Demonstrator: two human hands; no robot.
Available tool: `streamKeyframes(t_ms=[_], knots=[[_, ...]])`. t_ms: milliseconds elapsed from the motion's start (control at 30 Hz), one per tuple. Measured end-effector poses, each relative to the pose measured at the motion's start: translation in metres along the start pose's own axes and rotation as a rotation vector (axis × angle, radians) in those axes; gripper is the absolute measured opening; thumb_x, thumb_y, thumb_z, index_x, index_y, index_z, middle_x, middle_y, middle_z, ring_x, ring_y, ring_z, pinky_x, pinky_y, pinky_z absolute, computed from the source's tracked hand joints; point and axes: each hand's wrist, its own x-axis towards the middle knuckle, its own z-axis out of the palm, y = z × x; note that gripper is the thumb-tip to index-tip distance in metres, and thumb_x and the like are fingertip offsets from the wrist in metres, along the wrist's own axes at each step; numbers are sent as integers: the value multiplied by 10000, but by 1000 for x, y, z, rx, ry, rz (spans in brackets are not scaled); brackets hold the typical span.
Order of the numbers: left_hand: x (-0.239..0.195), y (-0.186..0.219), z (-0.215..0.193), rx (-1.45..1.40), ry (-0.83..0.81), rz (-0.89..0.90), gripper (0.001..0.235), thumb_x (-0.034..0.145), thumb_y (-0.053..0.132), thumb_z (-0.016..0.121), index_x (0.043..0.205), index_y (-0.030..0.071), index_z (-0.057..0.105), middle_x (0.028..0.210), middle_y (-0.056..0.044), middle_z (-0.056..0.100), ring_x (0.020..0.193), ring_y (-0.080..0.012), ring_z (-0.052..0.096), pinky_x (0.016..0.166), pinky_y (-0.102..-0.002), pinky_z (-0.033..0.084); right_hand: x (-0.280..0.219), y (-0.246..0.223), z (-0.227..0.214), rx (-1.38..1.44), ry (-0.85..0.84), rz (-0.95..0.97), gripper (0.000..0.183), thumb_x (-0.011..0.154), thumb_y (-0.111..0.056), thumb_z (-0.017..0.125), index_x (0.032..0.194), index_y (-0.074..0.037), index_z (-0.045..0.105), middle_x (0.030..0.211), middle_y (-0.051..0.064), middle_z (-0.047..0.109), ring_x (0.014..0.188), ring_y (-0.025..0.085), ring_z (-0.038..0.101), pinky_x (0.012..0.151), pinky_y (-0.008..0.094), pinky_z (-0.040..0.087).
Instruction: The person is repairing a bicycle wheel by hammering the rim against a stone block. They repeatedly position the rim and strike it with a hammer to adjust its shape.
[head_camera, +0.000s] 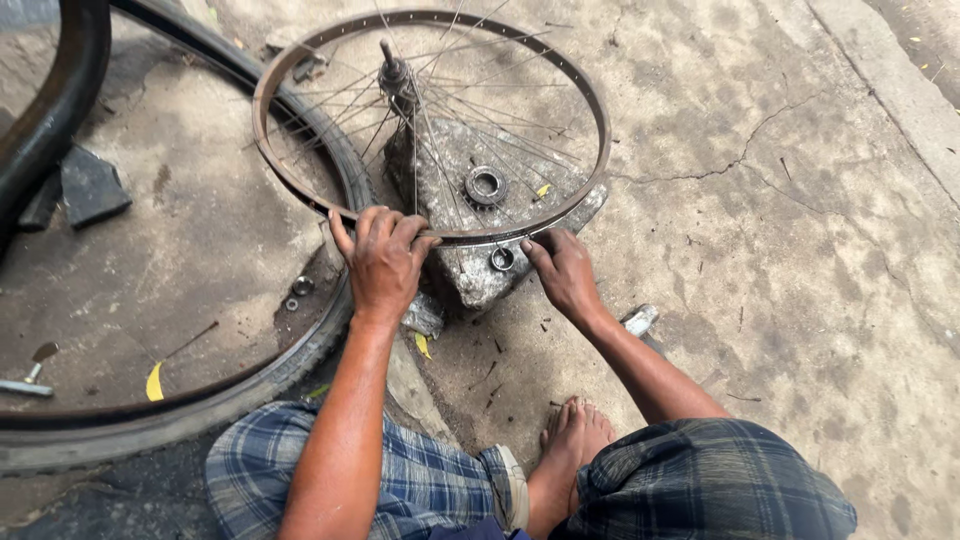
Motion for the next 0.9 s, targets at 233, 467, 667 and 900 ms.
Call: streamKeyframes(t_ms=[233,467,667,900], knots=[[1,0,-5,88,-106,42,450,846,423,795,1252,255,698,1475,-133,554,1454,-366,396,1163,-759,-19,14,4,0,48,4,-92,353,1045,-322,577,994,-8,729,966,126,642,897,247,629,771,391,531],[-2,14,1,50,-172,86,641,801,583,782,1302,203,656,1511,-167,503,1445,-384,367,1169,-760,-10,16,2,-1,248,-28,158,373,1008,-359,626,974,1,716,818,111,668,697,191,603,605,357,508],[6,1,-16,82,-186,-10,485,900,505,746,1312,261,668,1498,-103,540,1471,-325,379,1198,-737,-18,9,-5,7,306,-36,99,384,1026,-373,577,965,-19,714,874,97,641,749,181,593,643,323,529],[9,-10,-42,23,-316,-105,546,766,445,781,1260,232,688,1446,-106,551,1469,-342,310,1147,-682,-37,0,-17,16,379,-57,-152,359,989,-289,563,980,36,717,959,69,617,880,196,629,783,347,523]])
